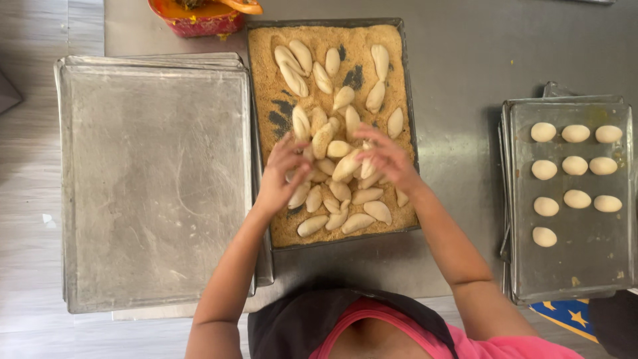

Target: The person picks up elongated dough pieces from a tray filled with a granular coating and places them onto a metal baking sheet. They arrange the pieces in neat rows, spacing them evenly across the tray.

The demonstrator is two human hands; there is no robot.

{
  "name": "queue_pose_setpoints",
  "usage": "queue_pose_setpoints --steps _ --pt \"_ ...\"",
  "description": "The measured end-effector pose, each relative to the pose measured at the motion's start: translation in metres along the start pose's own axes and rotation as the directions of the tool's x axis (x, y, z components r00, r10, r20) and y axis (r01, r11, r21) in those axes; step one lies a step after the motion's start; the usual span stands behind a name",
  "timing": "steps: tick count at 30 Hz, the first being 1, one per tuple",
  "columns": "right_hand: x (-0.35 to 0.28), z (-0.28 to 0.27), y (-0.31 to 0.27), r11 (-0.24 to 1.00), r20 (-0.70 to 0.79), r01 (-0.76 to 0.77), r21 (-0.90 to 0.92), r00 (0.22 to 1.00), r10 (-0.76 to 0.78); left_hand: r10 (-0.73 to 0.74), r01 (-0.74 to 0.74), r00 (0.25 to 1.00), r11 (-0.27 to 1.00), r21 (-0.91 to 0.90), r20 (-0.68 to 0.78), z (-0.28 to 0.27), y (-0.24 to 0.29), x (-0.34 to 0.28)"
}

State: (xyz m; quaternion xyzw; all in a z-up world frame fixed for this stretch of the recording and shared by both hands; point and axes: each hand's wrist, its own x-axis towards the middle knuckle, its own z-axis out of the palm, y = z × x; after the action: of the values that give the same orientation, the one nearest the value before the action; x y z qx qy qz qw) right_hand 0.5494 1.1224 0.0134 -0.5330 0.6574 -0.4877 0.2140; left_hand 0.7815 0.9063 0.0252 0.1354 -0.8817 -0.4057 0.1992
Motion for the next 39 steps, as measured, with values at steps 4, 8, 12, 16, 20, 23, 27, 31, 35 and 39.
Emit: queue_pose_setpoints --steps 4,8,12,16,20,23,27,31,35,39 --pt "0.01 -0.008 0.059 0.946 -0.375 -0.255 0.198 0.872 0.314 -0.346 0.312 0.923 0.93 -0.197 -0.172 0.018 -0.008 0.014" --pt "0.042 -0.016 0.117 0.91 -0.526 -0.349 0.225 0.743 0.415 -0.238 0.233 0.9 0.971 -0.057 -0.366 0.043 -0.028 0.047" --pt "0.094 -0.034 0.146 0.922 -0.492 -0.36 0.142 0.782 0.382 -0.165 0.182 0.884 0.983 -0.003 -0.438 0.053 -0.073 0.124" --pt "0.148 -0.034 0.139 0.928 -0.42 -0.342 0.149 0.828 0.372 -0.393 0.38 0.856 0.919 -0.106 -0.336 0.06 -0.101 0.179" --pt "0.192 0.0 0.125 0.889 -0.167 -0.43 0.157 0.876 0.453 -0.516 0.449 0.849 0.816 -0.363 -0.11 0.078 -0.103 0.207" --pt "0.197 0.011 0.124 0.636 0.03 -0.435 0.637 0.839 0.543 -0.545 0.44 0.838 0.67 -0.598 0.006 0.087 -0.1 0.2" --pt "0.174 0.009 0.116 0.545 0.173 -0.365 0.755 0.912 0.372 -0.466 0.423 0.868 0.515 -0.746 0.171 0.08 -0.083 0.181" --pt "0.131 0.001 0.079 0.767 0.174 -0.272 0.581 0.962 0.209 -0.263 0.279 0.957 0.709 -0.648 0.125 0.07 -0.041 0.131" --pt "0.065 0.001 0.014 0.986 0.164 0.031 0.163 0.985 -0.058 -0.002 0.04 0.997 0.875 -0.482 0.079 0.051 0.005 0.069" --pt "0.019 0.016 -0.043 0.976 0.1 0.181 -0.117 0.98 -0.17 0.11 -0.087 0.993 0.927 -0.366 0.044 0.029 0.041 0.018"
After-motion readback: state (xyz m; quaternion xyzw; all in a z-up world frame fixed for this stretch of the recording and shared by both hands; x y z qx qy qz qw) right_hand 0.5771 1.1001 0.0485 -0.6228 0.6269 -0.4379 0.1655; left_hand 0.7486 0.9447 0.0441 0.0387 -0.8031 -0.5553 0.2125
